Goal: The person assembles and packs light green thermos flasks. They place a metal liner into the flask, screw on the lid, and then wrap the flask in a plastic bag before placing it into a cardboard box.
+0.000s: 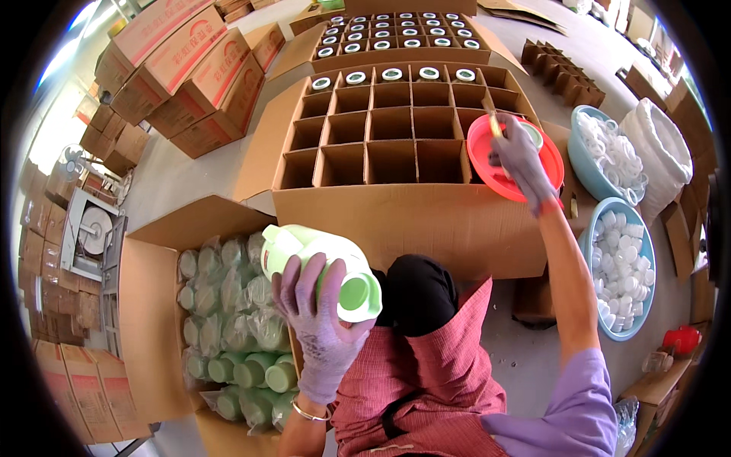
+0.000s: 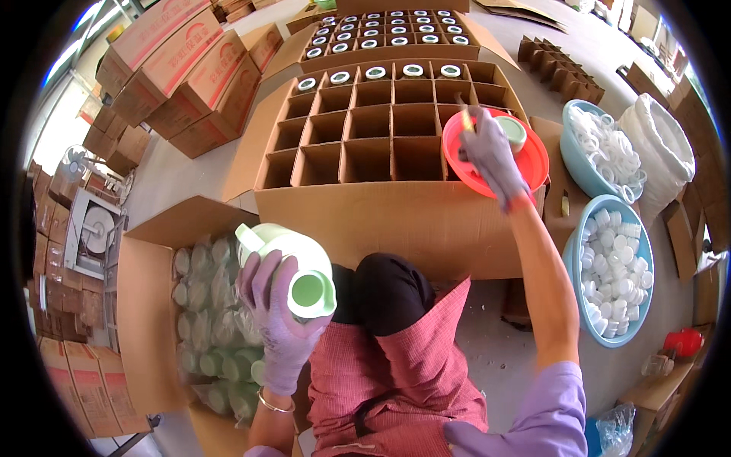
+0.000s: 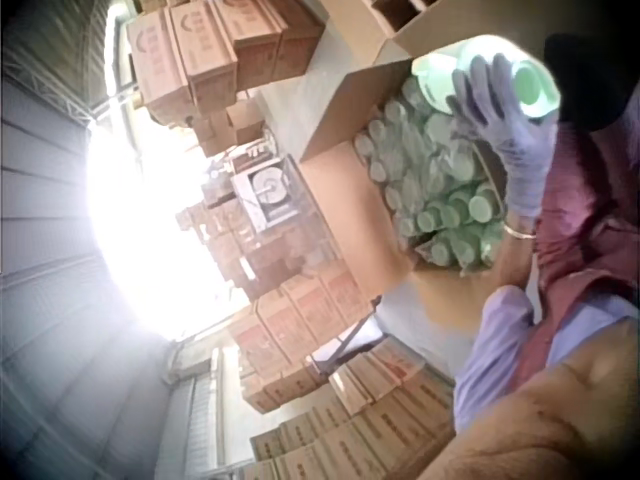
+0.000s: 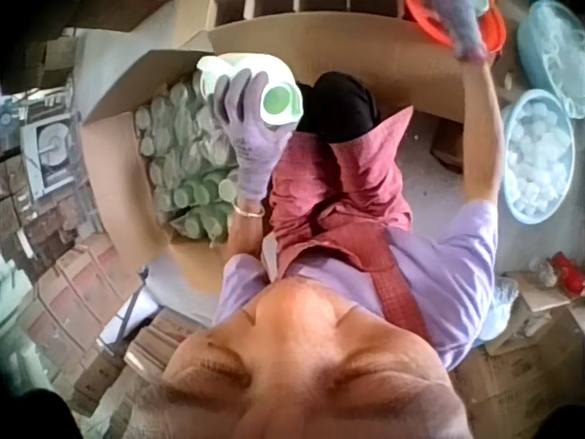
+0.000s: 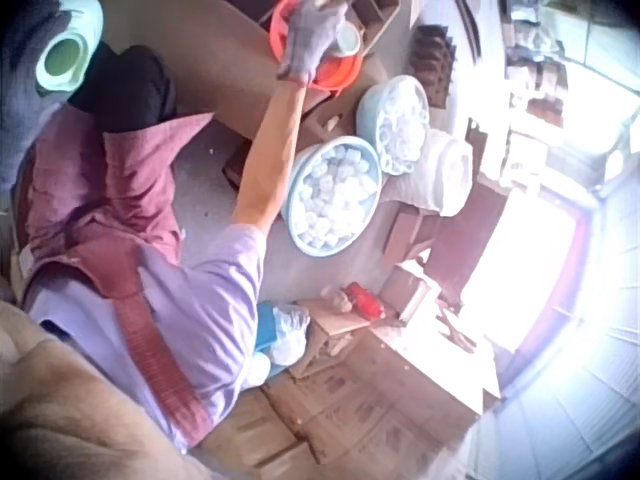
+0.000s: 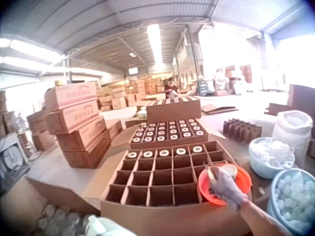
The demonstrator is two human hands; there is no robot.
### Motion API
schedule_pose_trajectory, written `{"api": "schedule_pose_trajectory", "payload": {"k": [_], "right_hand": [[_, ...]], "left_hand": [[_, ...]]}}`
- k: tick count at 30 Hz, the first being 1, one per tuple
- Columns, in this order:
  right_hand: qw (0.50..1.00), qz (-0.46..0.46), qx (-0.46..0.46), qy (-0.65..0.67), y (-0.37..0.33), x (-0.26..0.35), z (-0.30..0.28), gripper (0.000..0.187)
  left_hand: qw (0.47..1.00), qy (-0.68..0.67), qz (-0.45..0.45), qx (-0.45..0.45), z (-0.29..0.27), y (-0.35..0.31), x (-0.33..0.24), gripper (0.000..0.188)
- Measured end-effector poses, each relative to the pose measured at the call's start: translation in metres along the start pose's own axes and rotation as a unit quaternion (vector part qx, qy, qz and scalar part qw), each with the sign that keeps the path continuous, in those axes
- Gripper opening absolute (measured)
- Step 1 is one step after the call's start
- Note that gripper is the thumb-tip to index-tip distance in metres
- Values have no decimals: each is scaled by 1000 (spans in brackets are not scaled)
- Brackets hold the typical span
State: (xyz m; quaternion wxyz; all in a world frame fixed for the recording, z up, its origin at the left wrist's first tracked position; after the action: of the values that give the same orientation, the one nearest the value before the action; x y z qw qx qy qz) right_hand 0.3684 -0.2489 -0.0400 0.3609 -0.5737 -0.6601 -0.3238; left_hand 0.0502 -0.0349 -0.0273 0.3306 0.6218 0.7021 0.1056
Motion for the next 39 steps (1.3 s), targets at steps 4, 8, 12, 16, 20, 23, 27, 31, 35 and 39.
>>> {"api": "schedule_pose_trajectory", "payload": {"k": [4, 8, 12, 16, 20, 23, 27, 31, 35, 39], "right_hand": [[956, -42, 274, 99, -162, 32, -7, 37], [900, -301, 316, 6, -228, 11, 1, 38], [908, -308, 282, -45, -239, 5, 8, 38], [915, -289, 279, -34, -244, 8, 10, 42], [919, -271, 285, -37, -242, -6, 23, 47], [887, -351, 220, -204, -242, 2, 21, 49], [864, -382, 189, -268, -243, 2, 21, 49], [865, -384, 153, -285, -248, 1, 22, 49], [854, -353, 189, -332, -261, 5, 22, 49], [879, -286, 220, -313, -277, 4, 35, 49]], "left_hand": [[998, 31, 45, 12, 13, 0, -13, 73], [993, 71, 86, 22, 16, -4, -22, 66], [989, 96, 111, 2, 19, -13, -22, 65], [989, 94, 109, -22, 21, -21, -24, 64], [988, 100, 118, -25, 25, -22, -19, 65], [987, 103, 122, -12, 24, -20, -21, 66], [986, 109, 123, -10, 26, -19, -22, 66], [982, 121, 144, -23, 31, -25, -19, 65], [978, 135, 154, -38, 34, -36, -18, 67], [983, 114, 113, -90, 42, -56, -9, 61]]}}
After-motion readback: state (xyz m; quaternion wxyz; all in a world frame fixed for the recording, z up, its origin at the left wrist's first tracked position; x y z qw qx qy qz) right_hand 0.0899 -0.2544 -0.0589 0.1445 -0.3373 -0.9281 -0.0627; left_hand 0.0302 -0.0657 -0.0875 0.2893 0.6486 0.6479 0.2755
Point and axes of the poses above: each hand's wrist, its own y-axis towards the middle knuckle, its own z-axis out of the palm, x = y × z, the point moved 2 cm from there along y, towards the middle knuckle, and after that the axes turned 5 degrees about -y, right-handed, at the moved point
